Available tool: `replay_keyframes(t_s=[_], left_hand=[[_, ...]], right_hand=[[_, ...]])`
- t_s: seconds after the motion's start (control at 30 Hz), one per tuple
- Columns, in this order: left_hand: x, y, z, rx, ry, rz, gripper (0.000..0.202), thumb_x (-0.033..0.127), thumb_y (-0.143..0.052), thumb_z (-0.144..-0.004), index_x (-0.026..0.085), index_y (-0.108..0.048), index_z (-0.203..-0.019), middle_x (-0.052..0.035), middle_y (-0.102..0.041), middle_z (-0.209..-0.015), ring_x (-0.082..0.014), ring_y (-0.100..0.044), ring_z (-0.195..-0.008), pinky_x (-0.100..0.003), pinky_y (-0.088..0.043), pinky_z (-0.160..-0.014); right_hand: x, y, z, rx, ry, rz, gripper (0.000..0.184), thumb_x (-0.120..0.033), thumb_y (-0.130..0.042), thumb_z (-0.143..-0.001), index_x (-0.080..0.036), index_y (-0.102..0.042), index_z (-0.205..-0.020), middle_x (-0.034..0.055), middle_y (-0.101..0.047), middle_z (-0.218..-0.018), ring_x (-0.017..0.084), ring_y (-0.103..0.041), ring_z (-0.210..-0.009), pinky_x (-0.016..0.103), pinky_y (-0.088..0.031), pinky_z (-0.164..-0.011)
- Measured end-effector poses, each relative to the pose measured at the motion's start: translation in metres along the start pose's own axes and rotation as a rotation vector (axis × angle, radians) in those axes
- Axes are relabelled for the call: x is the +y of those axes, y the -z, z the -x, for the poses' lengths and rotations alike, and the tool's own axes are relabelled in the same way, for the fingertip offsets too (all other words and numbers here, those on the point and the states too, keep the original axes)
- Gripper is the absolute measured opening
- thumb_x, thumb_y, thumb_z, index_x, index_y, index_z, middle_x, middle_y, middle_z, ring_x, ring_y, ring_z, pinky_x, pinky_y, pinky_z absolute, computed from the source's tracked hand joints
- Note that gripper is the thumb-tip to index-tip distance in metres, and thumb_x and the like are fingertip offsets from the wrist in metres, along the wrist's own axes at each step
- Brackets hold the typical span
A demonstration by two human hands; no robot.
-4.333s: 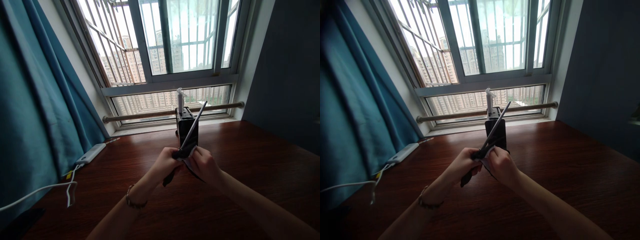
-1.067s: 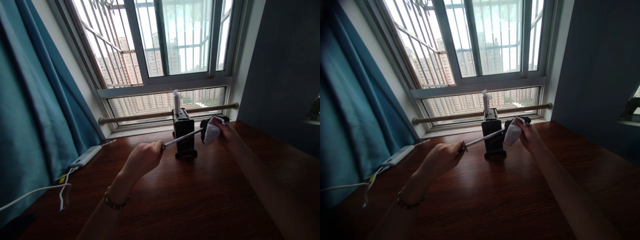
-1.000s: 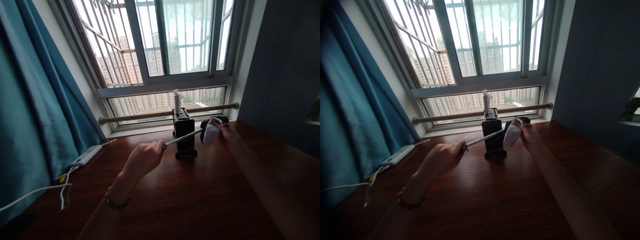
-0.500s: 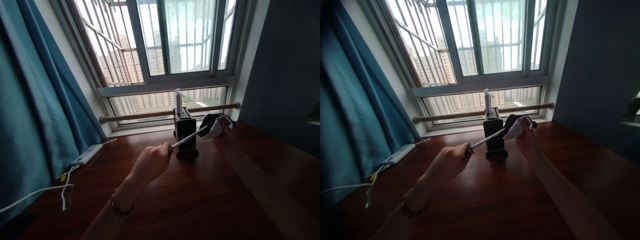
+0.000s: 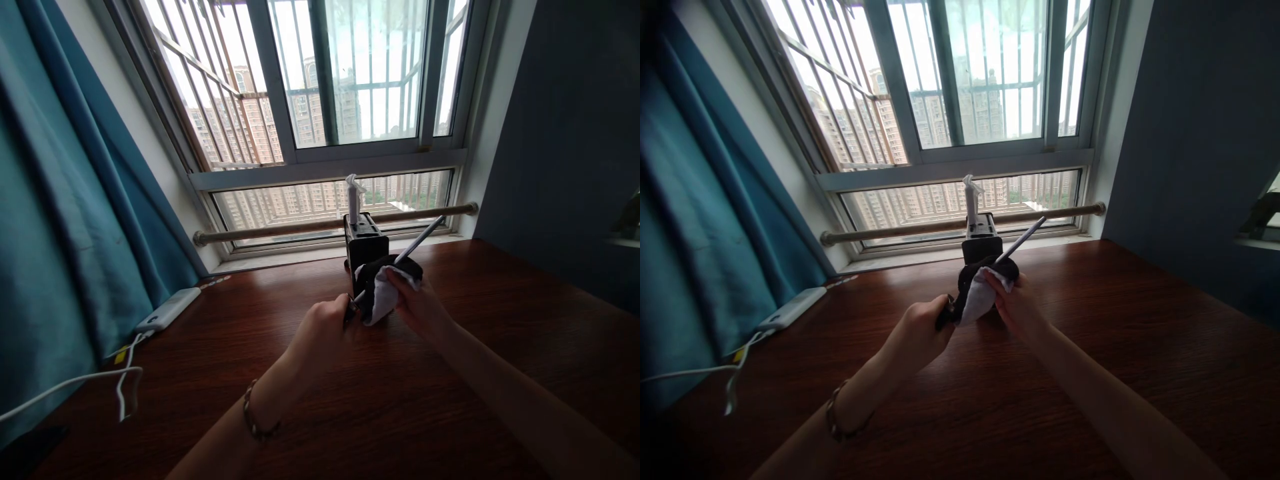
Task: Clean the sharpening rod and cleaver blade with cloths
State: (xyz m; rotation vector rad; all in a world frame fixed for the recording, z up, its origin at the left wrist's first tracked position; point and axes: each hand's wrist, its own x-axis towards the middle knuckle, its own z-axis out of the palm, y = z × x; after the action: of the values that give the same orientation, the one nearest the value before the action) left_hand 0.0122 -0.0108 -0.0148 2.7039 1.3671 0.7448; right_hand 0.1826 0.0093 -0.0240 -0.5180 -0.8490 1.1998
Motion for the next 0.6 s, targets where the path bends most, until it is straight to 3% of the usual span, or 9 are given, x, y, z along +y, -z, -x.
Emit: replay_keyframes(t_s=[0.2,0.37,0.6], left_hand=[[0.003,0.002,0.000,-0.039,-0.027,-0.131,0.015,0.007,-0.043,-0.075,0.012,-0.049,-0.088,-0.0093,-0.062,-0.076,-0.0215,-0.061,-0.066,-0.027,-0.041,-0.056],[0.002,0.005,-0.001,-0.081,-0.051,-0.156,0.017,0.003,-0.040,-0.074,0.010,-0.050,-0.087,-0.0103,-0.061,-0.074,-0.0231,-0.060,-0.062,-0.028,-0.040,-0.053],[-0.005,0.008,-0.004,-0.029,-0.057,-0.011,0.008,0.011,-0.045,-0.083,0.016,-0.051,-0.079,-0.0030,-0.063,-0.074,-0.0158,-0.060,-0.066,-0.022,-0.039,-0.058]], right_hand=[[0.016,0.002,0.012,-0.184,-0.068,0.105,0.025,-0.028,-0.078,-0.067,-0.016,-0.068,-0.087,0.0044,-0.065,-0.086,0.017,-0.059,-0.079,0.026,-0.047,-0.073],[0.029,0.006,0.015,-0.192,-0.099,0.154,0.026,-0.026,-0.079,-0.067,-0.017,-0.068,-0.089,0.0039,-0.066,-0.088,0.018,-0.059,-0.080,0.025,-0.047,-0.071],[0.022,0.004,0.011,-0.200,-0.035,0.124,0.019,-0.026,-0.078,-0.069,-0.019,-0.070,-0.085,0.0032,-0.067,-0.088,0.015,-0.062,-0.079,0.022,-0.049,-0.072]])
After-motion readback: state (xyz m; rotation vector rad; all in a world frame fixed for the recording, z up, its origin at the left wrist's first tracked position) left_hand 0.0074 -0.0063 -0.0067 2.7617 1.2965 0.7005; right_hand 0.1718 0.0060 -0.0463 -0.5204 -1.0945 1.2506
